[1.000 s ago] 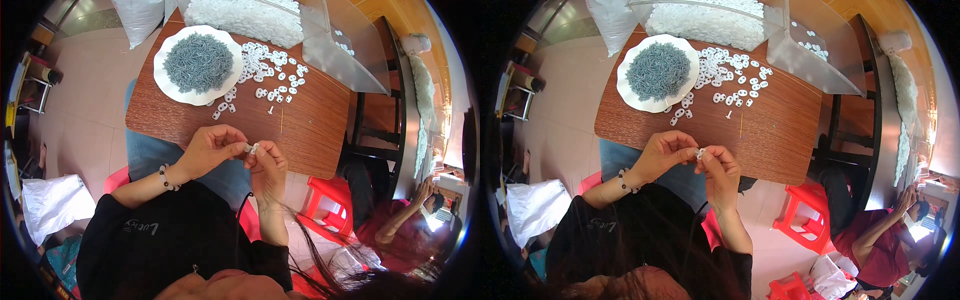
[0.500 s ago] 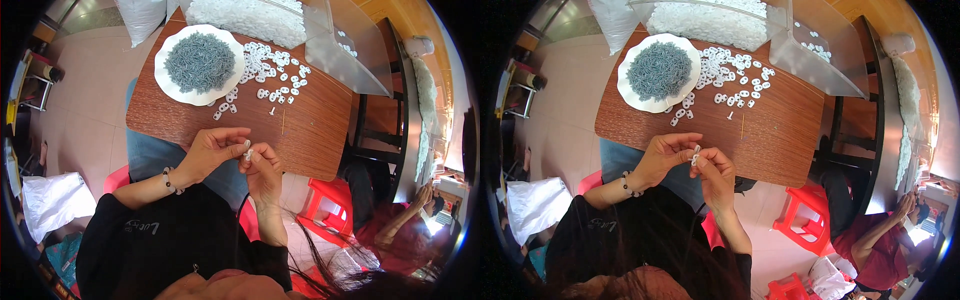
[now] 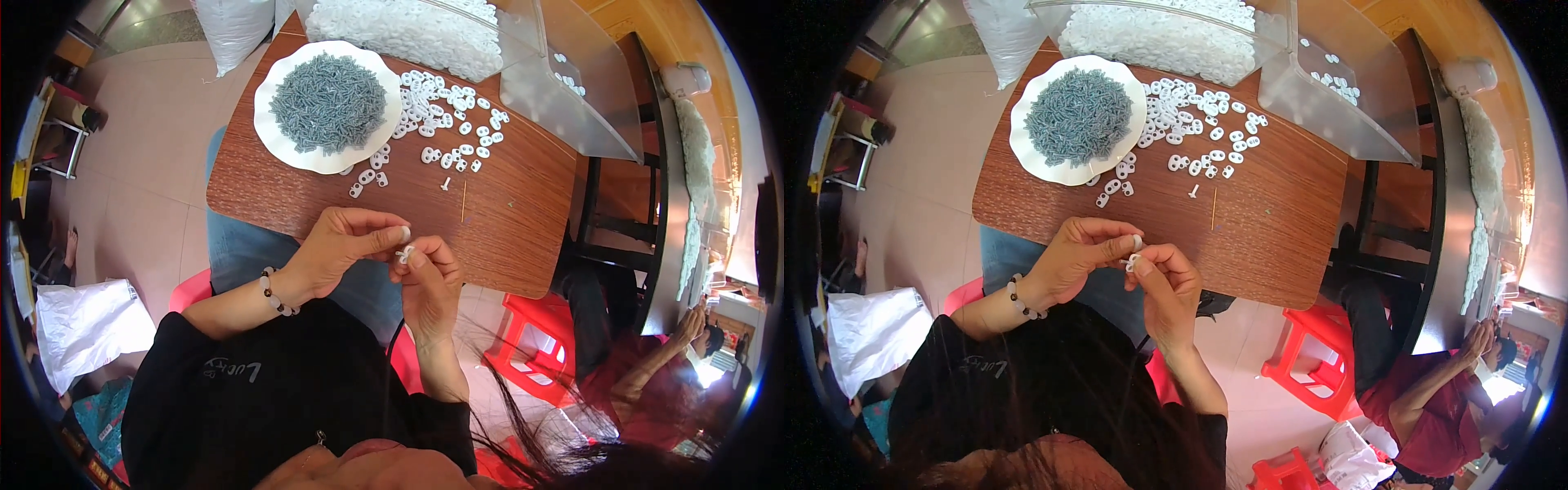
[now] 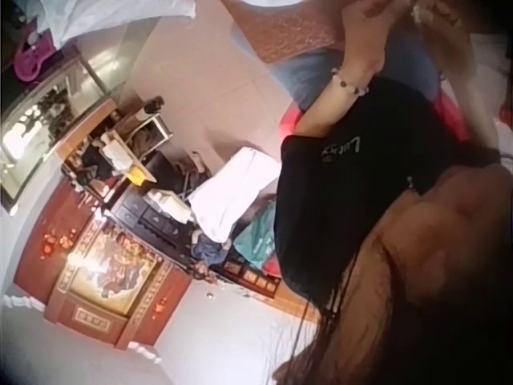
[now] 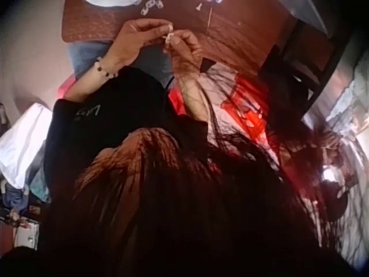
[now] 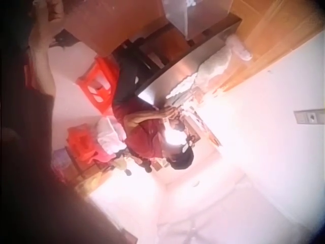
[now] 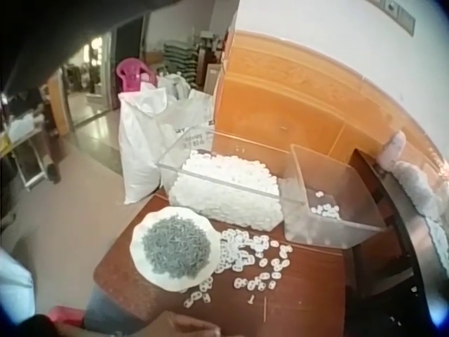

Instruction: Assembling small white plastic components by hand at a workbench.

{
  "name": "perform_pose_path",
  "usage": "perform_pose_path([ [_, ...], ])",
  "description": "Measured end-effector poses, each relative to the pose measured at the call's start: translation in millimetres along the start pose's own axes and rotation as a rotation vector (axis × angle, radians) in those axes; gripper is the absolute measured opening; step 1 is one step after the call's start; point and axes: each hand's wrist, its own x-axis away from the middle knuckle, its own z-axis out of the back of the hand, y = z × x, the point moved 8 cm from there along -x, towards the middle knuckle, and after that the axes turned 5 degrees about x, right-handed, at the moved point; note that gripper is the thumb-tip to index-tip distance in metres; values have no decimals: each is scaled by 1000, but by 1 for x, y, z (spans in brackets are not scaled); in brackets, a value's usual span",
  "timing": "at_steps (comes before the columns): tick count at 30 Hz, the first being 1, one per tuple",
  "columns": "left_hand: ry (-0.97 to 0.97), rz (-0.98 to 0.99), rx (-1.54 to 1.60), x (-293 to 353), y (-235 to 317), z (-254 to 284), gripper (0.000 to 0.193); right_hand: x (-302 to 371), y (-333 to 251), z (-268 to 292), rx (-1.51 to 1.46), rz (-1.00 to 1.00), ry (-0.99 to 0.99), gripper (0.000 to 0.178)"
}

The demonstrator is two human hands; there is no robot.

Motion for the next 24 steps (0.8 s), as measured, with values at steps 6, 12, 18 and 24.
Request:
perform_pose_path([
  [6,51,32,78,5,10,6,27,3,-14,18,228,87,201,6],
  [12,66,112,24,8,5,8,25,7,-22,17,354,157,273,7],
  [18,86,128,17,10,0,9,24,6,-23,17,382,160,267,8],
  [24,94,237,161,8,-12,12,24,8,-25,17,404,180,254,7],
])
